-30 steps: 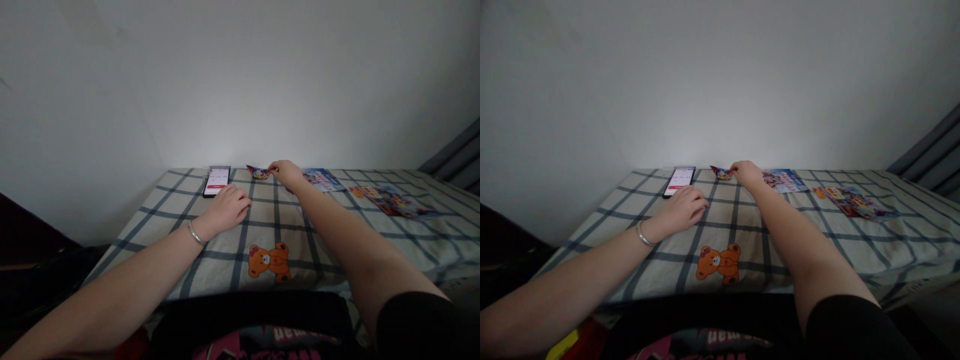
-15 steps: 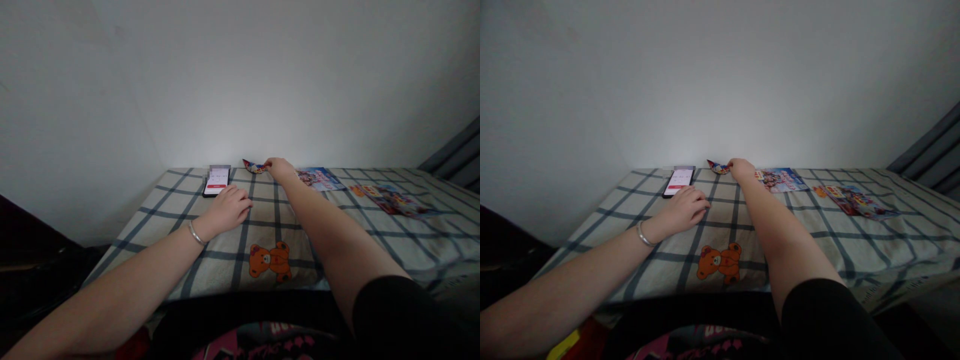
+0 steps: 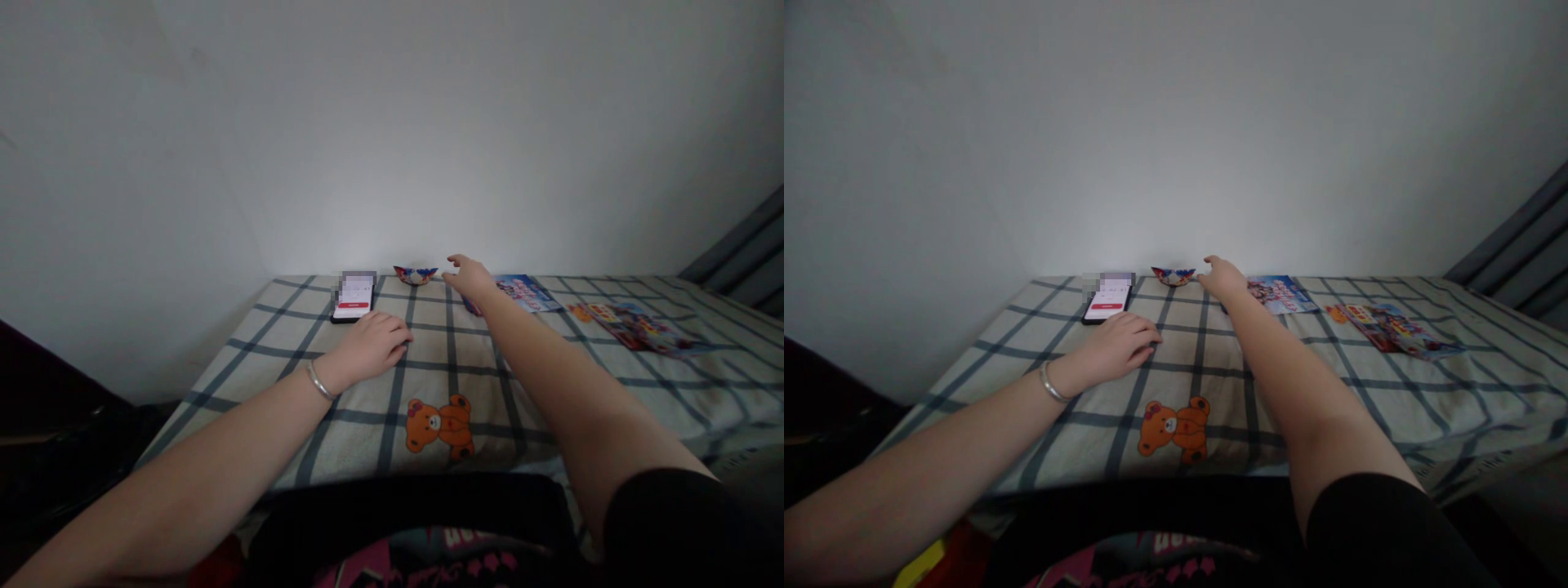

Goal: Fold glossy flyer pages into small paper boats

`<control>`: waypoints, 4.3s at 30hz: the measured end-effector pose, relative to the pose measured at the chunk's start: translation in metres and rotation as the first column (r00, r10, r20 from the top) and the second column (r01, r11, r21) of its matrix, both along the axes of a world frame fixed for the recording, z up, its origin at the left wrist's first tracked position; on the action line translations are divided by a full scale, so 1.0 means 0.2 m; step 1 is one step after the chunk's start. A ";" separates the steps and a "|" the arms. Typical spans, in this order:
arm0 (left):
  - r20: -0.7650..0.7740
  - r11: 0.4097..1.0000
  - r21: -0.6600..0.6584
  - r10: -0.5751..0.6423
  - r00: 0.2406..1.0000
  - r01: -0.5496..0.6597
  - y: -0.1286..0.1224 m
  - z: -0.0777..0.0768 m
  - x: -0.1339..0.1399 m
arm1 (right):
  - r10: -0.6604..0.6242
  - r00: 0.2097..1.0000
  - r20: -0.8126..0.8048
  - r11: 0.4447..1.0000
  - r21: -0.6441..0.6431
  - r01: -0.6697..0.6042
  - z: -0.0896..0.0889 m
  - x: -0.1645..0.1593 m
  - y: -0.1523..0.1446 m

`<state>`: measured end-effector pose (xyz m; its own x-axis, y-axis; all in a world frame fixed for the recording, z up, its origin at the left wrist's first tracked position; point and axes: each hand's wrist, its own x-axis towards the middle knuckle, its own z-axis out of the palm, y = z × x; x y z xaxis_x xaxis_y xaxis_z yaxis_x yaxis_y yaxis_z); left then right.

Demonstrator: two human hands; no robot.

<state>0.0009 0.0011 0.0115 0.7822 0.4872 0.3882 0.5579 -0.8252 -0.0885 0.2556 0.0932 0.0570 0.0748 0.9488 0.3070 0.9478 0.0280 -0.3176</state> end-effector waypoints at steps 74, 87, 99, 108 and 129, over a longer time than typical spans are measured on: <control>-0.182 0.996 -0.087 -0.002 0.983 -0.014 -0.09 0.08 0.01 | 0.808 0.456 -0.373 0.447 -0.116 -0.887 -0.14 0.13 -0.51; -0.065 0.973 -0.165 -0.174 0.983 0.161 0.03 0.01 -0.02 | 0.751 0.417 -0.512 0.370 -0.195 -0.908 -0.11 0.13 -0.55; -0.163 0.983 -0.086 -0.175 0.971 0.163 -0.08 0.05 0.03 | 0.857 0.479 -0.191 0.494 0.039 -0.869 -0.17 0.04 -0.55; -0.099 0.981 -0.167 -0.115 0.988 0.097 -0.05 0.03 0.02 | 0.895 0.377 -0.240 0.382 -0.027 -0.924 -0.17 0.06 -0.52; -0.119 0.957 -0.268 0.085 0.989 -0.114 0.01 -0.05 0.01 | 0.712 0.517 -0.475 0.413 -0.312 -0.856 -0.16 0.05 -0.57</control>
